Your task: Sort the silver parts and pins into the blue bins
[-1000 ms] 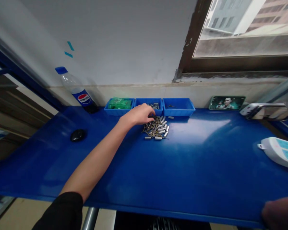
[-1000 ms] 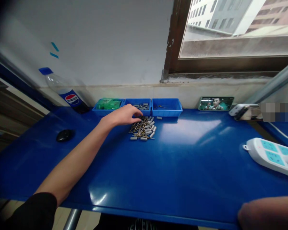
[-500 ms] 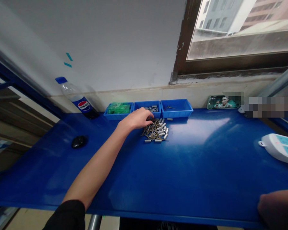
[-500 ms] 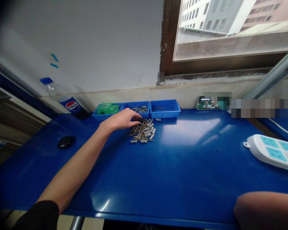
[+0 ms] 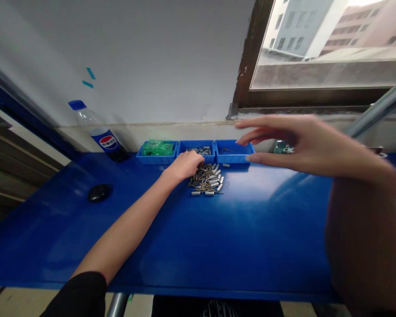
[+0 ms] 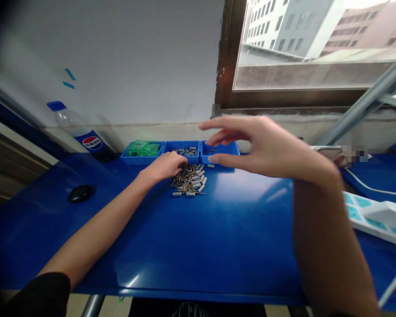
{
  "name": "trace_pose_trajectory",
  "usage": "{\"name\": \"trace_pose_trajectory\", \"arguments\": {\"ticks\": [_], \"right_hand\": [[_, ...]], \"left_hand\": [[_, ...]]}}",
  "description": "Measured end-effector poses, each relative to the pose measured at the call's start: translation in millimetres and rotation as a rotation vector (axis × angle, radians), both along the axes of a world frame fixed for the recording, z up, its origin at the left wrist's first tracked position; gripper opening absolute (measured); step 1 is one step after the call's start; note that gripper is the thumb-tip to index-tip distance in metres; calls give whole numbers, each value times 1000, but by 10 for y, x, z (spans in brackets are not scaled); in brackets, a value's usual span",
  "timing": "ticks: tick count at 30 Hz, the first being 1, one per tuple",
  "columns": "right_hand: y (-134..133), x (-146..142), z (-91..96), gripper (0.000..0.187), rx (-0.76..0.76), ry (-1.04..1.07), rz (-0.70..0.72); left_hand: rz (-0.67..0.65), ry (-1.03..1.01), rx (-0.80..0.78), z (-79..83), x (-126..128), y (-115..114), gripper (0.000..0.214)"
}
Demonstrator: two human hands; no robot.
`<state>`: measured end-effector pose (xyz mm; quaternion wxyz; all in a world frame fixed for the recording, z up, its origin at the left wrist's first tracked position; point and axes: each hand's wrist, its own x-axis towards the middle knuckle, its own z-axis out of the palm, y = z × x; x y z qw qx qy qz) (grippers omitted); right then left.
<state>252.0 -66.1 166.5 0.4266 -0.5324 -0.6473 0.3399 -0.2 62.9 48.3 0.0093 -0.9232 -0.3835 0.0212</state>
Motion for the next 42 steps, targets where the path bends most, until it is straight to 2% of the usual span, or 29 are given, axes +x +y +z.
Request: {"name": "trace_pose_trajectory", "arguments": {"ticks": [2, 5, 7, 10, 17, 24, 31, 35, 39, 42], "right_hand": [[196, -73, -197, 46, -2, -199, 181], [554, -174, -664, 40, 3, -364, 359], [713, -236, -931, 35, 19, -400, 361], [791, -306, -1135, 28, 41, -405, 317], [795, -342, -1205, 21, 41, -341, 236], [799, -359, -1249, 20, 40, -332, 248], [806, -359, -1284, 19, 49, -326, 241], [810, -355, -1289, 19, 43, -334, 244], [838, -334, -1332, 18, 46, -345, 239], [861, -312, -1375, 20, 36, -298, 163]], "left_hand": [[2, -2, 13, 2, 2, 2, 24], [3, -18, 38, -4, 2, 9, 25], [3, -24, 54, -16, 4, 13, 27], [-2, -13, 63, -42, 11, 19, 29], [-24, 2, 82, -55, 16, 20, 32], [-9, 31, 37, 3, 27, -31, 27], [-31, 13, 72, -50, 40, -20, 30], [-29, -4, 73, -3, 26, -42, 32], [-41, -111, 24, 71, -7, -16, 33], [-79, -307, -112, 94, -40, 36, 29]]}}
